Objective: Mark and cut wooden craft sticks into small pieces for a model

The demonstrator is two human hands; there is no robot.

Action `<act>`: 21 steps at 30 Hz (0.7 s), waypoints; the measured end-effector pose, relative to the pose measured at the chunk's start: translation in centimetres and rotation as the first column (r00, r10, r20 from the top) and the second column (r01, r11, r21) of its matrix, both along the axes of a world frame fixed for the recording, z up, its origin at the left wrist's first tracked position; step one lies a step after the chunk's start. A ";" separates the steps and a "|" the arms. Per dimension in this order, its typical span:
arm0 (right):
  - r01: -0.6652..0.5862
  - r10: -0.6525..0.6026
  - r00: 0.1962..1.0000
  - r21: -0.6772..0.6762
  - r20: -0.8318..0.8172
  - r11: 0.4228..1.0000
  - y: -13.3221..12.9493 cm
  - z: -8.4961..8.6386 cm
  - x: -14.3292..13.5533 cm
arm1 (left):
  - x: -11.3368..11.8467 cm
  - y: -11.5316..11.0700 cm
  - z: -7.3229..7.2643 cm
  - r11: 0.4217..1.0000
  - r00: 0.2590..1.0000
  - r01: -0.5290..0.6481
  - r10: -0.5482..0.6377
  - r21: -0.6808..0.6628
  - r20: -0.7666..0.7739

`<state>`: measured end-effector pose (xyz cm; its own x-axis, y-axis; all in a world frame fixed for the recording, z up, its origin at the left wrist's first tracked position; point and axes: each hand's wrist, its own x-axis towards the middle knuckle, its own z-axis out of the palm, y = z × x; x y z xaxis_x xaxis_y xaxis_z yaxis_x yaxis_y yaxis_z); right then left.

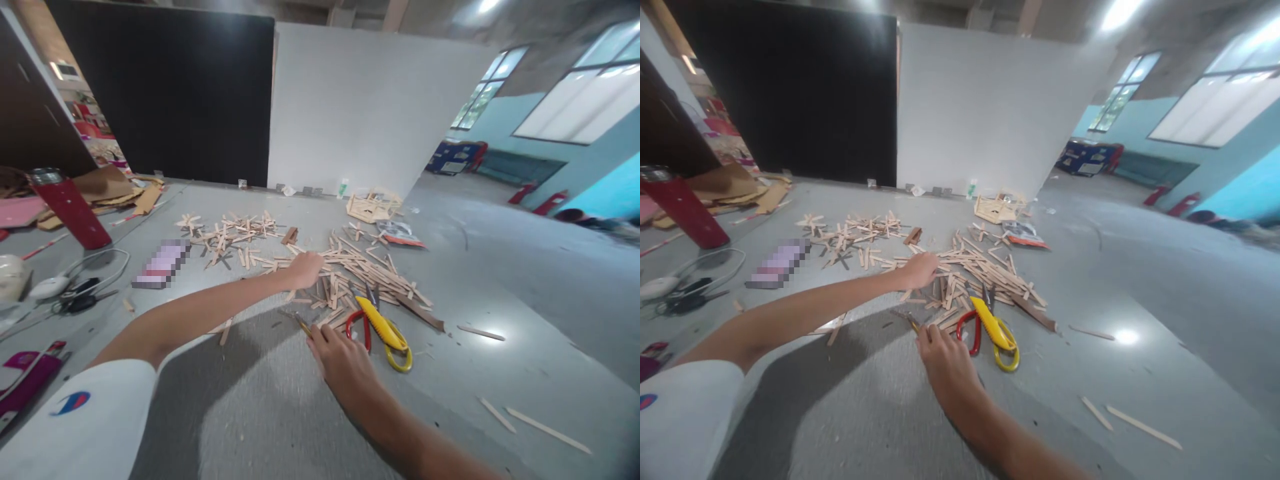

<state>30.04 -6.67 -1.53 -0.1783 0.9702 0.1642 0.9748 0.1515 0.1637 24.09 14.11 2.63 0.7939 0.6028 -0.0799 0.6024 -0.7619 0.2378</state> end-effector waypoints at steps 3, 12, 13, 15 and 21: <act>-0.006 0.006 1.000 0.005 -0.014 1.000 -0.1 0.0 0.1 | -1.3 -0.7 1.2 0.999 0.999 -0.033 0.032 0.014 0.034; 0.010 -0.012 0.999 -0.037 -0.045 0.999 -0.2 0.1 0.1 | -13.5 -7.0 5.4 0.983 0.934 -0.178 0.184 -0.048 0.305; 0.021 -0.024 0.999 -0.051 -0.044 0.998 -0.2 0.2 0.1 | -14.8 -8.0 5.5 0.980 0.927 -0.184 0.199 -0.076 0.318; 0.053 -0.056 0.998 -0.086 -0.031 0.995 -0.3 0.5 0.1 | -17.0 -9.7 5.4 0.961 0.894 -0.189 0.253 -0.200 0.371; 0.091 -0.092 0.996 -0.145 -0.002 0.985 -0.3 0.7 -0.2 | -21.4 -12.9 2.5 0.883 0.869 -0.209 0.365 -0.420 0.334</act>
<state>29.87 -6.94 -0.83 -0.0867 0.9960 0.0224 0.9869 0.0828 0.1383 2.72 1.19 5.10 0.5998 0.7982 -0.0555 0.5762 -0.3827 0.7222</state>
